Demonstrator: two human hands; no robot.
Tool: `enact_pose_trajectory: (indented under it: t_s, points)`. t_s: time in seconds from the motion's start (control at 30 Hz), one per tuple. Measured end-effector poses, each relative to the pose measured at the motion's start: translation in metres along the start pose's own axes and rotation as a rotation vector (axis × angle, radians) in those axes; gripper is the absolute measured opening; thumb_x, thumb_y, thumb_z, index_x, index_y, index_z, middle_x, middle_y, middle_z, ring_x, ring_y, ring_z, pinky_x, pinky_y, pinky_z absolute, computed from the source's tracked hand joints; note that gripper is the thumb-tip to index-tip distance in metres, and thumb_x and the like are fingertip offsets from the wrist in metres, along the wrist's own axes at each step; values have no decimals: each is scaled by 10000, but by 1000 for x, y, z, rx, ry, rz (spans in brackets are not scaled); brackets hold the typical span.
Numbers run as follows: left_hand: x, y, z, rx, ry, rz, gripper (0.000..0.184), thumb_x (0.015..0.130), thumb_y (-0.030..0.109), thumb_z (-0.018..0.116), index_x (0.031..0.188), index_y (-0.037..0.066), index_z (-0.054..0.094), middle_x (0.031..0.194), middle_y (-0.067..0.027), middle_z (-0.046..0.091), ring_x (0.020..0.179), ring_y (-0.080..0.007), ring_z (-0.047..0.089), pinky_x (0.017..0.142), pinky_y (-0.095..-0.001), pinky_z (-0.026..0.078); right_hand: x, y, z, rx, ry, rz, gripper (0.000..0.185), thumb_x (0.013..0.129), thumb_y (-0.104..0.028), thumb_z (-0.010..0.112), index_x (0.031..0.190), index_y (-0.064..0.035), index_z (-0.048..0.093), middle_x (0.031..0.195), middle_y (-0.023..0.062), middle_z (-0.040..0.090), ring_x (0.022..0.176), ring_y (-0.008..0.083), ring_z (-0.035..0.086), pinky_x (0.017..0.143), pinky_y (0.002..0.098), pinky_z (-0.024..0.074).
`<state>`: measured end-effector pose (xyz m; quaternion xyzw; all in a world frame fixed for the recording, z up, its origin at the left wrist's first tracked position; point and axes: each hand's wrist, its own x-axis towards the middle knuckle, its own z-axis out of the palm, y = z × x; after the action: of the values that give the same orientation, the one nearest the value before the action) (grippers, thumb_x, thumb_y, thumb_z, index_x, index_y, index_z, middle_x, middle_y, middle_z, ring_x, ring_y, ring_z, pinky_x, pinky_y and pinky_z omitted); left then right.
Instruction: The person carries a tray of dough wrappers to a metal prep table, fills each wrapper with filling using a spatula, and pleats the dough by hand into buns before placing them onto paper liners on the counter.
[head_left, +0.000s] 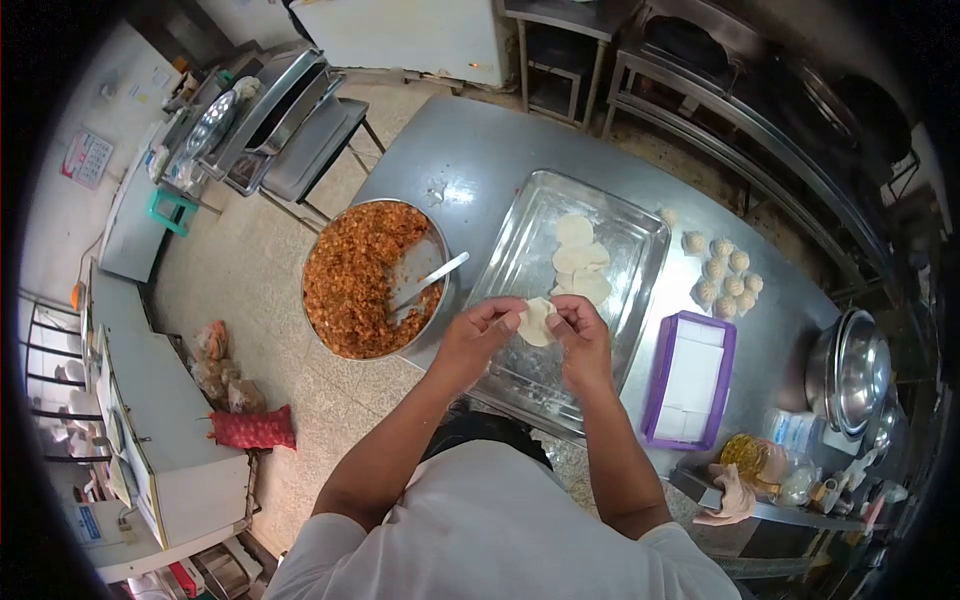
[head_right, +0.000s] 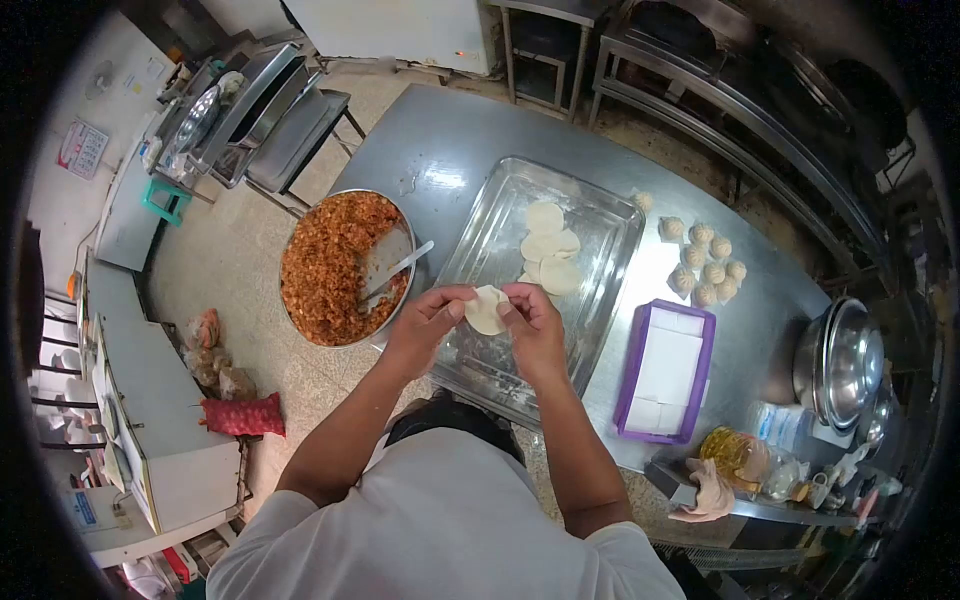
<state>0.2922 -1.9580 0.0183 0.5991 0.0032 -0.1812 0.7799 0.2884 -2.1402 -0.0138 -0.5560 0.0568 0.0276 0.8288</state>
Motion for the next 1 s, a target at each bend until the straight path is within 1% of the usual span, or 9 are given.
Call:
enact_pose_trajectory:
  t_s: [0.17,0.23,0.33,0.4,0.5,0.67,0.77,0.83,1.0]
  points:
    - [-11,-1,4,174,-30,-45,282,973,243,627,1116,7,681,1185,-53,628,1057,-129,573,918,-291,436,-13,5,10,128,76,-29,195,929,23,600,1121,-5,581,942,28,642,841,82,576,775,235,463]
    - [-12,-4,0,167,-40,-100,287,976,245,623,1114,2,687,1191,-61,625,1070,-137,571,931,-300,430,-17,8,6,-177,7,-60,181,931,10,607,1110,-10,587,933,17,634,824,77,567,756,240,469]
    - [-10,-8,-4,55,-15,-116,299,975,243,625,1128,-6,685,1160,-58,623,1061,-137,567,952,-299,417,-17,3,3,-205,-14,36,180,922,-30,646,1094,-16,595,920,7,626,818,73,561,731,242,472]
    - [-12,-10,-1,73,-60,37,274,970,227,628,1102,-4,696,1108,-38,624,1020,-113,566,922,-276,421,-15,10,2,-111,26,24,183,917,-48,664,1085,-16,597,910,3,623,808,70,560,722,239,472]
    - [-15,-16,-3,290,-39,-39,272,973,230,624,1098,1,699,1075,-18,619,986,-97,559,889,-276,422,-15,14,3,-84,7,-14,192,909,-62,684,1074,-18,598,895,-1,622,782,68,561,702,237,474]
    - [-21,-6,-1,106,4,-78,249,982,258,611,1069,41,697,980,22,617,870,-65,512,778,-248,390,-20,4,2,-222,-168,13,213,895,-32,692,1080,-20,588,915,9,643,775,75,586,684,239,485]
    - [-22,0,0,23,39,-103,230,986,273,604,1043,68,690,929,43,615,802,-48,474,724,-223,355,-26,-13,7,-220,-221,25,254,887,4,682,1117,-11,575,945,30,658,818,87,616,694,245,505]
    - [-22,-1,3,10,36,-80,220,986,281,604,1031,82,686,909,53,614,777,-41,458,704,-211,337,-30,-22,10,-506,-232,-43,280,904,26,633,1173,6,557,955,54,666,846,98,633,708,249,521]
    - [-22,-8,5,144,-21,-18,222,979,253,619,1032,46,680,921,18,613,834,-76,509,778,-247,406,-29,-1,5,-248,-65,-43,265,959,-13,541,1223,7,544,958,76,665,846,118,633,730,289,548]
